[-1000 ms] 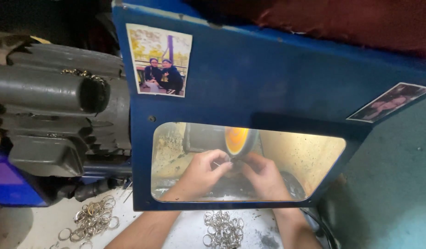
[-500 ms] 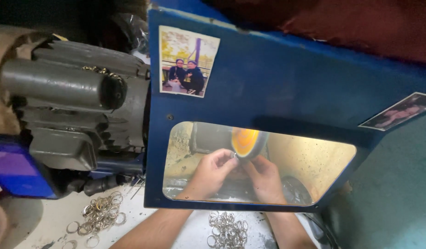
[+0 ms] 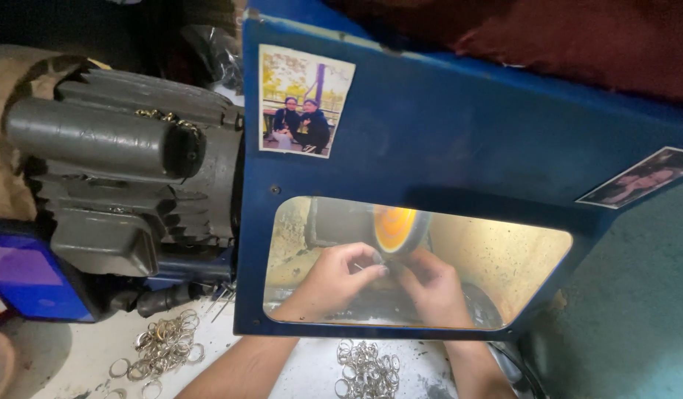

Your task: The person repeatedly presses small metal rings against a rotating buffing wheel inside a blue bench grinder to polish them. They handle the rings one at a time, occasionally pausing to pick up more from a pile on the table and continue the process.

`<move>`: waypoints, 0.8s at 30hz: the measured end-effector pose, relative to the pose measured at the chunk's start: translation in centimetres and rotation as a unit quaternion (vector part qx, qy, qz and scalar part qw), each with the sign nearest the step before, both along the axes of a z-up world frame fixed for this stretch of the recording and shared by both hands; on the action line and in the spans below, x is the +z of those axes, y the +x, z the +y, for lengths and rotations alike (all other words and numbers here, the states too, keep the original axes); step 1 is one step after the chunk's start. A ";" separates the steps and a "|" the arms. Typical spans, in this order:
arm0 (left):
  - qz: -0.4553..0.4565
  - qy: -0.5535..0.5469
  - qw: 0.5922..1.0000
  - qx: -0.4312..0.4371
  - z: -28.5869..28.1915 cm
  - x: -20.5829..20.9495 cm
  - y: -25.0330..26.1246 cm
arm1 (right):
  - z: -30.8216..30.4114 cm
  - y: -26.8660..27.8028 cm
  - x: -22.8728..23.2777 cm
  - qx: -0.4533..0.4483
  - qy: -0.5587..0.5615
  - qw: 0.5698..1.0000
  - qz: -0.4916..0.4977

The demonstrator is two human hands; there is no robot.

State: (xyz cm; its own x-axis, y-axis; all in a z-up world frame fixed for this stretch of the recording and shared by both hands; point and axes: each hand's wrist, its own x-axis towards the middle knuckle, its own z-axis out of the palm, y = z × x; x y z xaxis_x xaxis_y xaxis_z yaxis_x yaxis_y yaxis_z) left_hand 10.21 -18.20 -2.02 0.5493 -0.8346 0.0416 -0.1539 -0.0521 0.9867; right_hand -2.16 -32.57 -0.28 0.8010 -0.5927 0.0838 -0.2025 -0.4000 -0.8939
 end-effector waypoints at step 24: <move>0.001 -0.011 1.000 -0.018 0.8 0.2 0.5 | -0.5 -0.2 -1.8 0.005 -0.001 1.000 -0.020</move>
State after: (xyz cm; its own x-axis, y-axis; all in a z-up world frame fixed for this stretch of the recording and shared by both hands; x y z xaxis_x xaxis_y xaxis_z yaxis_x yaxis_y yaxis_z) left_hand 10.69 -17.36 -1.83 0.5185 -0.8531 0.0585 -0.1528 -0.0251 0.9879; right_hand -2.32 -33.06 -2.03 0.8030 -0.5845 0.1166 -0.1627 -0.4031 -0.9006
